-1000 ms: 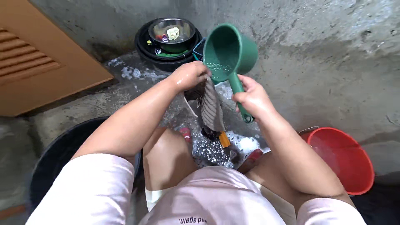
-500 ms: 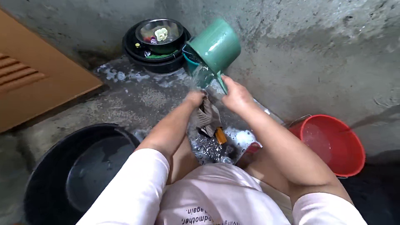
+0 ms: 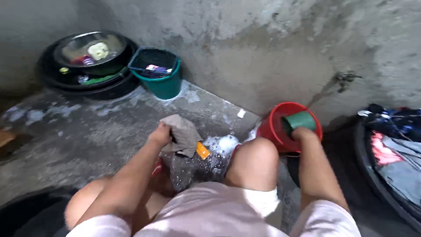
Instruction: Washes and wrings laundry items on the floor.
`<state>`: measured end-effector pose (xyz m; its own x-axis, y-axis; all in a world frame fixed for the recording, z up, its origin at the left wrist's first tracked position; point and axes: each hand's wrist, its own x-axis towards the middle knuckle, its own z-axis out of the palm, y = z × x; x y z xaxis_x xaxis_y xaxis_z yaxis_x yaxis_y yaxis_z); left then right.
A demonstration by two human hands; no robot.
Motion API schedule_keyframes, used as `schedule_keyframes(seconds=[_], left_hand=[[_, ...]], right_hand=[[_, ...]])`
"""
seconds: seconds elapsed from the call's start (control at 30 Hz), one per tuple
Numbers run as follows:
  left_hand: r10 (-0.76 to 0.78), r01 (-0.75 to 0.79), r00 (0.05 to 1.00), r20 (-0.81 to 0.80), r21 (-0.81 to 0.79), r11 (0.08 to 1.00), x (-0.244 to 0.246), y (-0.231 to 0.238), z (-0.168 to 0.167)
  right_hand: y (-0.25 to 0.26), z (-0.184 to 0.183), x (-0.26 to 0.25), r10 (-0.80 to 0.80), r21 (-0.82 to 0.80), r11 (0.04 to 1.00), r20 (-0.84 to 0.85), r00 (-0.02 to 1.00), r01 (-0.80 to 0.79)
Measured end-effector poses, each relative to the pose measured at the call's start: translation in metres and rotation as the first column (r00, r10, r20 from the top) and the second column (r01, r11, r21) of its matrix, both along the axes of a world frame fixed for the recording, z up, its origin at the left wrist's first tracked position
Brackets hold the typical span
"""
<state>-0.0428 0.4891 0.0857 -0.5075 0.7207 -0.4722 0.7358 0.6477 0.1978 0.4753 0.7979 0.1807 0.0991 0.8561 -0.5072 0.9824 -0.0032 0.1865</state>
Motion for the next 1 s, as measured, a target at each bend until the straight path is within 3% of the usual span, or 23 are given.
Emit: schedule_keyframes(seconds=[0.13, 0.2, 0.27, 0.3, 0.37, 0.43, 0.5, 0.57, 0.63, 0.77, 0.87, 0.93, 1.0], left_hand=[[0.179, -0.179, 0.983, -0.029, 0.007, 0.984, 0.029, 0.001, -0.025], [0.288, -0.291, 0.952, 0.103, 0.021, 0.956, 0.031, -0.004, -0.046], [0.395, -0.421, 0.863, 0.314, 0.015, 0.907, 0.031, -0.012, -0.062], [0.421, -0.461, 0.827, 0.373, 0.02, 0.887, 0.035, -0.015, -0.063], [0.422, -0.495, 0.789, 0.446, 0.056, 0.867, 0.043, -0.021, -0.065], [0.392, -0.476, 0.778, 0.492, 0.053, 0.878, 0.047, -0.025, -0.068], [0.354, -0.419, 0.773, 0.527, 0.004, 0.908, 0.047, -0.028, -0.077], [0.29, -0.314, 0.787, 0.545, -0.05, 0.948, 0.047, -0.029, -0.081], [0.258, -0.262, 0.785, 0.563, -0.076, 0.962, 0.047, -0.031, -0.083], [0.21, -0.225, 0.774, 0.597, -0.05, 0.973, 0.043, -0.03, -0.094], [0.218, -0.225, 0.774, 0.594, -0.063, 0.972, 0.038, -0.032, -0.099], [0.319, -0.339, 0.743, 0.589, -0.079, 0.937, 0.036, -0.03, -0.101], [0.504, -0.583, 0.614, 0.607, -0.082, 0.808, 0.034, -0.026, -0.103]], right_hand=[[0.015, -0.041, 0.001, 0.057, -0.195, 0.98, 0.04, 0.998, -0.048], [0.023, -0.057, 0.0, 0.178, -0.28, 0.948, 0.076, 0.981, -0.15], [0.04, -0.078, 0.006, 0.26, -0.375, 0.897, 0.019, 0.965, -0.234], [0.046, -0.083, 0.012, 0.24, -0.391, 0.888, -0.05, 0.97, -0.24], [0.045, -0.08, 0.022, 0.022, -0.349, 0.93, -0.263, 0.965, -0.116], [0.037, -0.079, 0.033, -0.258, -0.335, 0.937, -0.484, 0.836, 0.096], [0.028, -0.08, 0.039, -0.501, -0.367, 0.865, -0.663, 0.556, 0.343], [0.014, -0.077, 0.038, -0.605, -0.439, 0.724, -0.775, 0.183, 0.532], [0.004, -0.069, 0.039, -0.601, -0.517, 0.644, -0.798, -0.045, 0.564], [-0.034, -0.013, 0.026, -0.533, -0.55, 0.697, -0.827, -0.18, 0.461], [-0.072, 0.037, 0.003, -0.422, -0.444, 0.829, -0.896, -0.142, 0.34], [-0.086, 0.06, -0.015, -0.409, -0.429, 0.884, -0.902, -0.138, 0.185], [-0.094, 0.071, -0.038, -0.476, -0.481, 0.876, -0.861, -0.181, -0.017]])
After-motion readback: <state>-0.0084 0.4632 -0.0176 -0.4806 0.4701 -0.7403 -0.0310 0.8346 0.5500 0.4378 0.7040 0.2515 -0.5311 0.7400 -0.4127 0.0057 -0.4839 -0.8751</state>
